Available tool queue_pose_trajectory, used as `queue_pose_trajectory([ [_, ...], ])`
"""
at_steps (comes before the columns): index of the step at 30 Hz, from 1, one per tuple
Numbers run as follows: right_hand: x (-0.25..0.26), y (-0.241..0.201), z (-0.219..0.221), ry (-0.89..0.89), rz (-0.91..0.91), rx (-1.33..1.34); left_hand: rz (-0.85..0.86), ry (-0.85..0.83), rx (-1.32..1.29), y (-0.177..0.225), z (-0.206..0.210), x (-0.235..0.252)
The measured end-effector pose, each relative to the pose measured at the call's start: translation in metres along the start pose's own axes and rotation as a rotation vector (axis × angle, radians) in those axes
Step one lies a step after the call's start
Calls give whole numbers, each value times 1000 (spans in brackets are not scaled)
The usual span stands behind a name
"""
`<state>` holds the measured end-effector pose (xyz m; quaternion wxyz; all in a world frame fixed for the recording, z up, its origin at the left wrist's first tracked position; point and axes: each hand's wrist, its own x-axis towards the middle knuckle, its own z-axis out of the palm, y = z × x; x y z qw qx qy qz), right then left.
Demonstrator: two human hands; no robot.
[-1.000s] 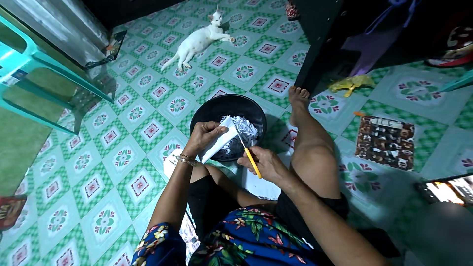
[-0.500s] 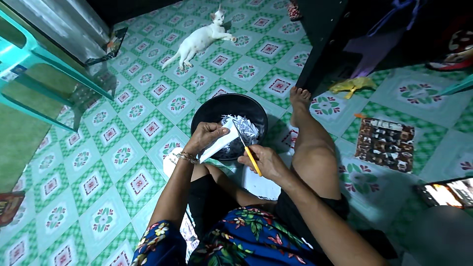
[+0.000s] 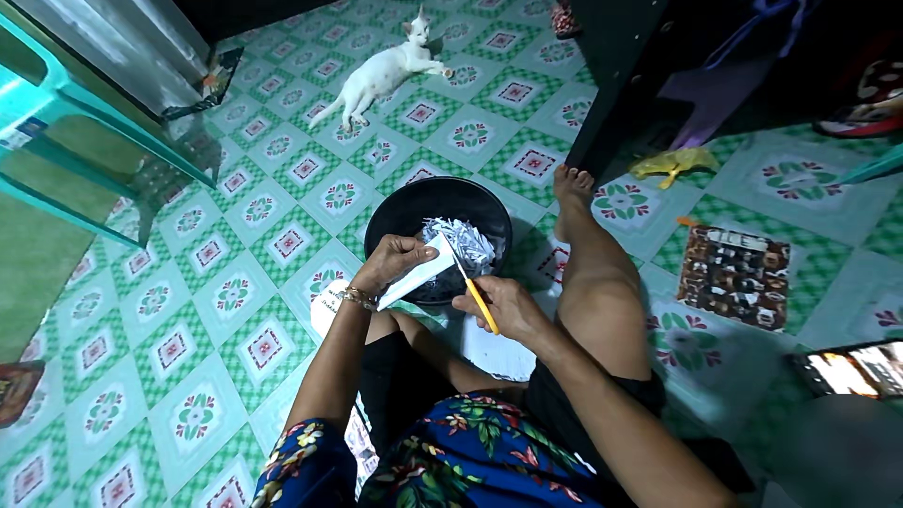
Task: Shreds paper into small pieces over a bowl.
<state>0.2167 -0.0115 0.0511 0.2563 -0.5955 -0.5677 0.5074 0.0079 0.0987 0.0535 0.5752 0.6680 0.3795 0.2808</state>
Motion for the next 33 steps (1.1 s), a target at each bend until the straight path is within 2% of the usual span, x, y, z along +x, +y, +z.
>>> queue_pose_trajectory([
  [10, -1, -2, -3, -26, 8, 89, -47, 6, 10, -3, -3, 0],
  [14, -4, 0, -8, -120, 29, 148, 5, 147, 97, 2, -5, 0],
  [18, -8, 7, -8, -148, 14, 47, 114, 217, 185, 5, -9, -3],
  [27, -4, 5, -7, -92, 13, -21, 279, 211, 336, 5, 4, -3],
  [33, -5, 6, -8, -53, -5, -18, 301, 183, 345, 5, 7, 0],
])
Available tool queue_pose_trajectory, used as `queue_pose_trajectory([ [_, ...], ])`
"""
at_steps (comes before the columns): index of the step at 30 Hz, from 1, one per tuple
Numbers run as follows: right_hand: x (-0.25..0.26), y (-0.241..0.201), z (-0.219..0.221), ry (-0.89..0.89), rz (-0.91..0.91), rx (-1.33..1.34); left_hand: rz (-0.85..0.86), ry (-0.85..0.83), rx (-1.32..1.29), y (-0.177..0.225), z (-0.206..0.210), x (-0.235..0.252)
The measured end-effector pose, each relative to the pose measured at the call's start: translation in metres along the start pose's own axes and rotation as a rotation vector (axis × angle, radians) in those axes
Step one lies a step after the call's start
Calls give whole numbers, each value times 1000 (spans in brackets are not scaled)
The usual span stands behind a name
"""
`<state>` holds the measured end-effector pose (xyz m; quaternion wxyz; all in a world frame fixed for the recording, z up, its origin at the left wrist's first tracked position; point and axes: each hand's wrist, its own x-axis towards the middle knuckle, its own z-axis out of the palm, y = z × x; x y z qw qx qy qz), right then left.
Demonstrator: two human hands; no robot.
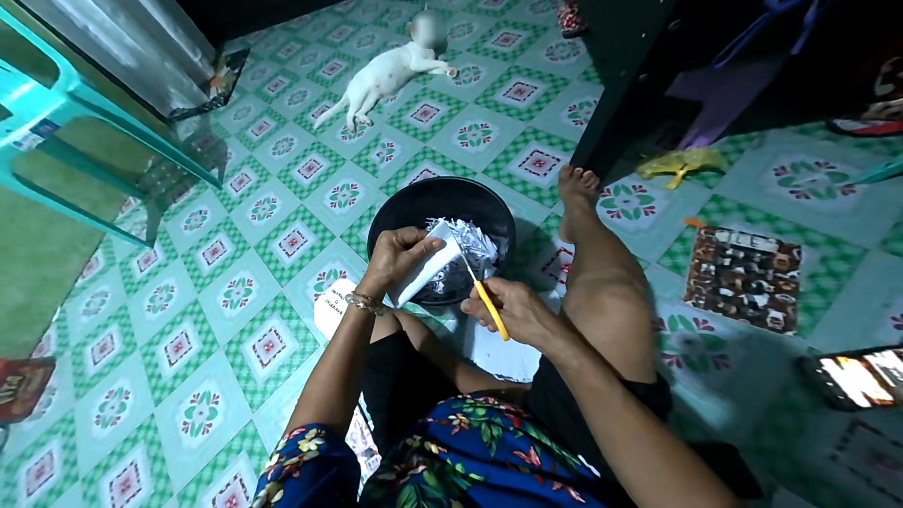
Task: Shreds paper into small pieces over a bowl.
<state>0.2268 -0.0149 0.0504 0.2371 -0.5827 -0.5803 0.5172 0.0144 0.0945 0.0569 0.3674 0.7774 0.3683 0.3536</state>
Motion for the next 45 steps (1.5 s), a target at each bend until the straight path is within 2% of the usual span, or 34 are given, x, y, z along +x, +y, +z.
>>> queue_pose_trajectory([
  [14, -4, 3, 7, 92, -56, -34, -208, -43, -221, 1, -1, 0],
  [18, 2, 4, 7, 38, -12, -37, -216, -85, -247, 2, 3, -1],
  [26, 0, 2, 6, 73, -22, -54, -273, -97, -295, -4, 5, -3],
  [31, 6, -1, 6, 19, 13, -53, -295, -134, -321, -2, 5, -3],
  [45, 7, -4, 3, 57, 7, -34, -326, -158, -373, -12, 3, -3],
])
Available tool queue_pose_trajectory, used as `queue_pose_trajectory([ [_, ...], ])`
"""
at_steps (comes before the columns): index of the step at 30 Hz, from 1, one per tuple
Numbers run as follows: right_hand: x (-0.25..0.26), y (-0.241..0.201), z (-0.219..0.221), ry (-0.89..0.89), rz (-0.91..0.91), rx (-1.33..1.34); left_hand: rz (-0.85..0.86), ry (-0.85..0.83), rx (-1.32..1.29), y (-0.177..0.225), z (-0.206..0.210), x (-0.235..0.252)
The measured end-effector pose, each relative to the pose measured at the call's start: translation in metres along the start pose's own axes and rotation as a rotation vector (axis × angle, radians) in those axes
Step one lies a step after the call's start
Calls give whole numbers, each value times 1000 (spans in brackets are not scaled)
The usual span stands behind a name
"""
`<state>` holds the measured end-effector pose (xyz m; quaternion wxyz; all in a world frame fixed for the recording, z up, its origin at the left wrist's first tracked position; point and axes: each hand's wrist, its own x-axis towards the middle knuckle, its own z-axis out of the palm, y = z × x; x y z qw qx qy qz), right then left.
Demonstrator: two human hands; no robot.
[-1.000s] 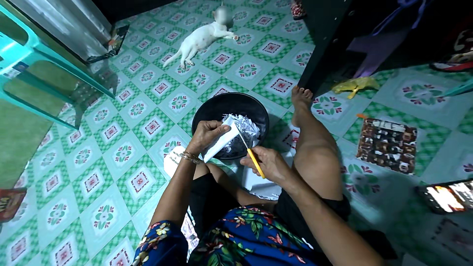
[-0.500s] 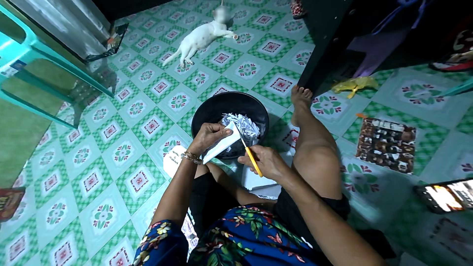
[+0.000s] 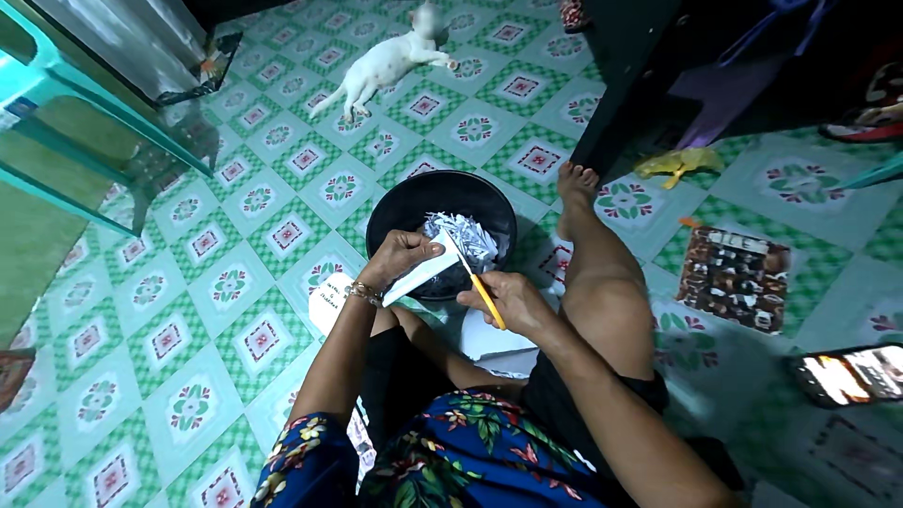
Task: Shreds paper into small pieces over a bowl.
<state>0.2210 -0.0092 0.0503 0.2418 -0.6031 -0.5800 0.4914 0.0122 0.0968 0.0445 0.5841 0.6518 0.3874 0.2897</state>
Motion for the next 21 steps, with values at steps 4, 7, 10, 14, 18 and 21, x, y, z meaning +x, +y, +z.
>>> queue_pose_trajectory([
  [4, 0, -2, 0, -1, 15, 56, -7, -1, -29, -4, 0, 1],
  [7, -1, -4, -4, -33, 43, 165, -34, 40, -63, -3, 2, 2],
  [10, -6, -4, -14, -79, 58, 214, -17, 79, -112, -4, 2, 2],
  [14, -19, -12, -29, -124, 53, 154, 25, 97, -130, 5, 1, -5],
  [18, -27, -17, -19, -50, 4, 72, 133, 126, -99, 9, -5, -13],
  [21, -19, -24, -5, 257, -188, 171, 148, 75, -40, 14, -11, -22],
])
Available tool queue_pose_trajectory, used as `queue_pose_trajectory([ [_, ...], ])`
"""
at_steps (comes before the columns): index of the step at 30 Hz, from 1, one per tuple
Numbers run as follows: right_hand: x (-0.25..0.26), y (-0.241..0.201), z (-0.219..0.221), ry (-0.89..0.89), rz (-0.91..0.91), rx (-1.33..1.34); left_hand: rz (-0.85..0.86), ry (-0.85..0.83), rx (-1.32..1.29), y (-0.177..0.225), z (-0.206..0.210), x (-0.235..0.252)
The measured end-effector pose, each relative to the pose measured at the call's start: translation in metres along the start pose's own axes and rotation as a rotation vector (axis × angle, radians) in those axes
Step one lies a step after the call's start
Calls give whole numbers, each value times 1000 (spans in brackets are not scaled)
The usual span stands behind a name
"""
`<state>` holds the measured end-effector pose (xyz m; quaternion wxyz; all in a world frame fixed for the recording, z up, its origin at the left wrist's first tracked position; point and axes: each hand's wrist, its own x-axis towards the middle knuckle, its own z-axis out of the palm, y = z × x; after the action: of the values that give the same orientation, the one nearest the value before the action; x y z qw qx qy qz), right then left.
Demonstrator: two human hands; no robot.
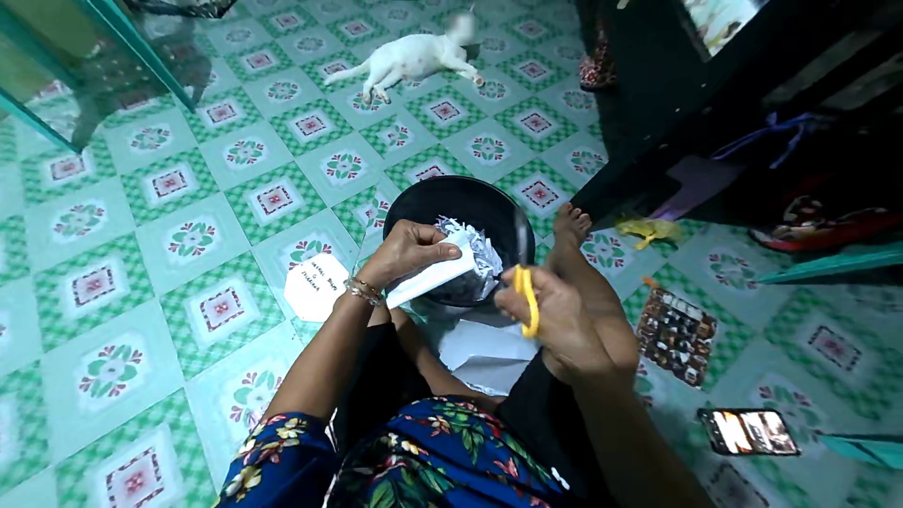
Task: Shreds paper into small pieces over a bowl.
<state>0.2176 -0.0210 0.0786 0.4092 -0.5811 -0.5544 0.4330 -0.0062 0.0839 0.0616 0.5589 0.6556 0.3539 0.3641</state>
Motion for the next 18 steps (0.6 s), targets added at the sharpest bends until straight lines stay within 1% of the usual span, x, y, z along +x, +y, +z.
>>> queue_pose_trajectory([
  [1, 6, -4, 5, 54, -47, 17, 1, -25, 18, 2, -1, -2],
  [2, 14, -7, 11, 71, -94, 25, 3, -49, 38, 4, -2, -4],
  [4, 30, -9, 20, 29, -198, 31, 12, -76, 71, 9, -3, -7],
  [6, 41, -6, 28, -7, -262, 55, 21, -81, 87, 14, -4, -9],
  [9, 48, -3, 36, -11, -269, 152, 101, -157, 138, 11, -13, -12],
  [11, 50, 3, 34, 14, -271, 182, 68, -254, 197, 5, -21, -14],
  [13, 52, 8, 26, 42, -283, 179, 1, -289, 302, -1, -28, -19],
  [14, 52, 7, 20, 61, -278, 167, -6, -251, 342, -2, -32, -22],
  [15, 54, 5, 15, 89, -257, 165, 11, -168, 358, -3, -37, -24],
  [16, 56, 2, 12, 134, -226, 189, 20, -53, 342, -3, -41, -26],
  [18, 59, -3, 12, 240, -147, 302, 33, 214, 179, -5, -38, -26],
])
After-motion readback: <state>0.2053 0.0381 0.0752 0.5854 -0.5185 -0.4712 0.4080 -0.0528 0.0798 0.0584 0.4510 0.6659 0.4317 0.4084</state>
